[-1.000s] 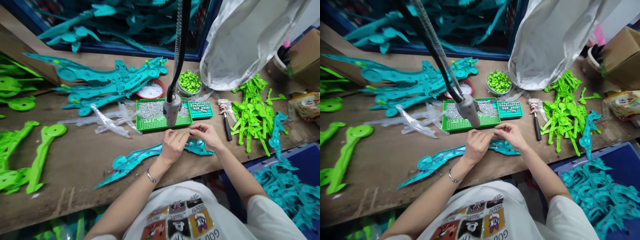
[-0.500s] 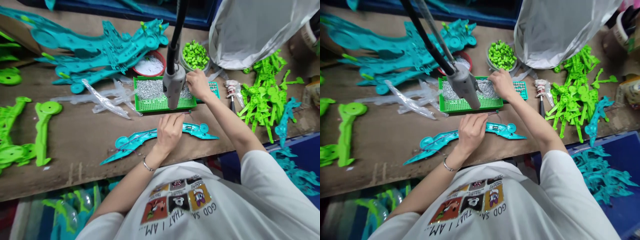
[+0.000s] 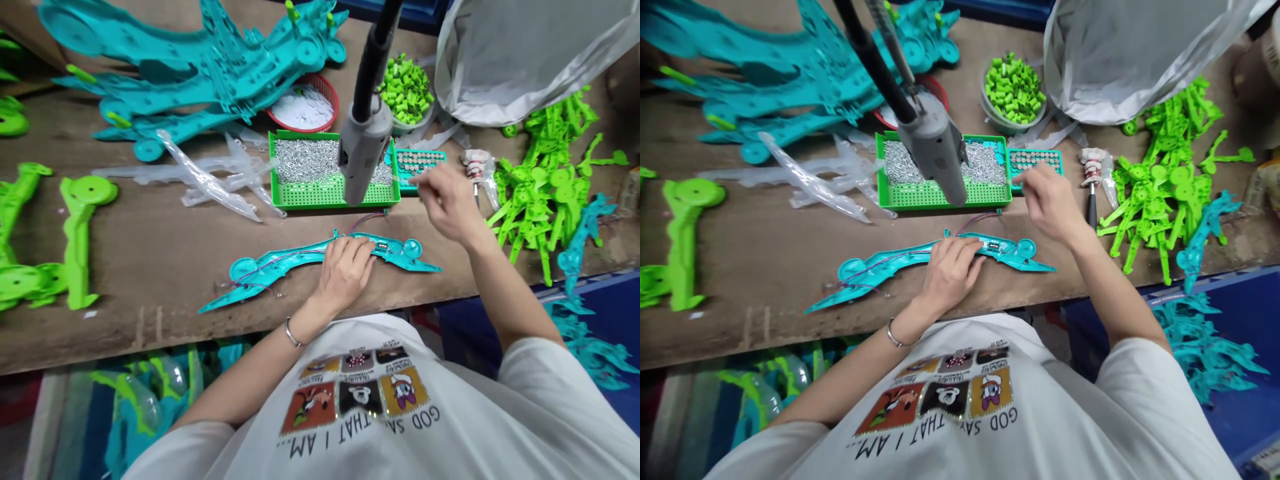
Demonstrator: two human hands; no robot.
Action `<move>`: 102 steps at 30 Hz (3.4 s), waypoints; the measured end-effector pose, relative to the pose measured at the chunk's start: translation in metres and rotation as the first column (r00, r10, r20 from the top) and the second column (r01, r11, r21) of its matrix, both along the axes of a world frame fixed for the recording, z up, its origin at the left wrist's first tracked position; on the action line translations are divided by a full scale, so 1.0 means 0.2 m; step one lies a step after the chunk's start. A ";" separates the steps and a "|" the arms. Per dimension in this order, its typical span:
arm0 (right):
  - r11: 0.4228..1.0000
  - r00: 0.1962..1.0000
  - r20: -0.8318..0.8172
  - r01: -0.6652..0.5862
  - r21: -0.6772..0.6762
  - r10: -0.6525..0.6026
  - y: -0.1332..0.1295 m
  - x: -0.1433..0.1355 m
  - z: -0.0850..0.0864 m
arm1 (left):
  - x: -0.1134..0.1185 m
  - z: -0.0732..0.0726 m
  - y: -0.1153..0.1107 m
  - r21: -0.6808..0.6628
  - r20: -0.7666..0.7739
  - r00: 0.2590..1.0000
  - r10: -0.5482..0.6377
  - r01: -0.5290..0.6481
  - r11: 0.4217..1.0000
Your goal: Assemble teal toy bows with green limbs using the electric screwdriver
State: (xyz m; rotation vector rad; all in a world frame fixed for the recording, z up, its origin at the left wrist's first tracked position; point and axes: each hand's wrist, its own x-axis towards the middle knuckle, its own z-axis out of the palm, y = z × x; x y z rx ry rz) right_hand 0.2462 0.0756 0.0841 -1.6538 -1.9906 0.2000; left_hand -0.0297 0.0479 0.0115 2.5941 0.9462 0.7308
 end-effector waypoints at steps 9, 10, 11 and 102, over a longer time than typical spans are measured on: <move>0.980 0.989 -0.150 -0.040 -0.194 0.010 -0.55 -0.11 -0.21 | 0.05 -0.07 -0.11 0.042 -0.066 0.995 -0.075 0.078 0.996; 0.979 0.990 -0.144 -0.035 -0.200 0.007 -0.56 -0.10 -0.23 | 0.05 -0.08 -0.11 0.044 -0.076 0.994 -0.080 0.084 0.996; 0.978 0.991 -0.131 -0.031 -0.205 0.004 -0.56 -0.10 -0.24 | 0.05 -0.09 -0.12 0.049 -0.090 0.993 -0.083 0.087 0.995; 0.998 0.998 -0.053 -0.020 0.053 0.023 -0.35 -0.36 -0.16 | -0.94 0.02 -0.19 -0.129 0.117 0.718 0.687 -0.675 0.727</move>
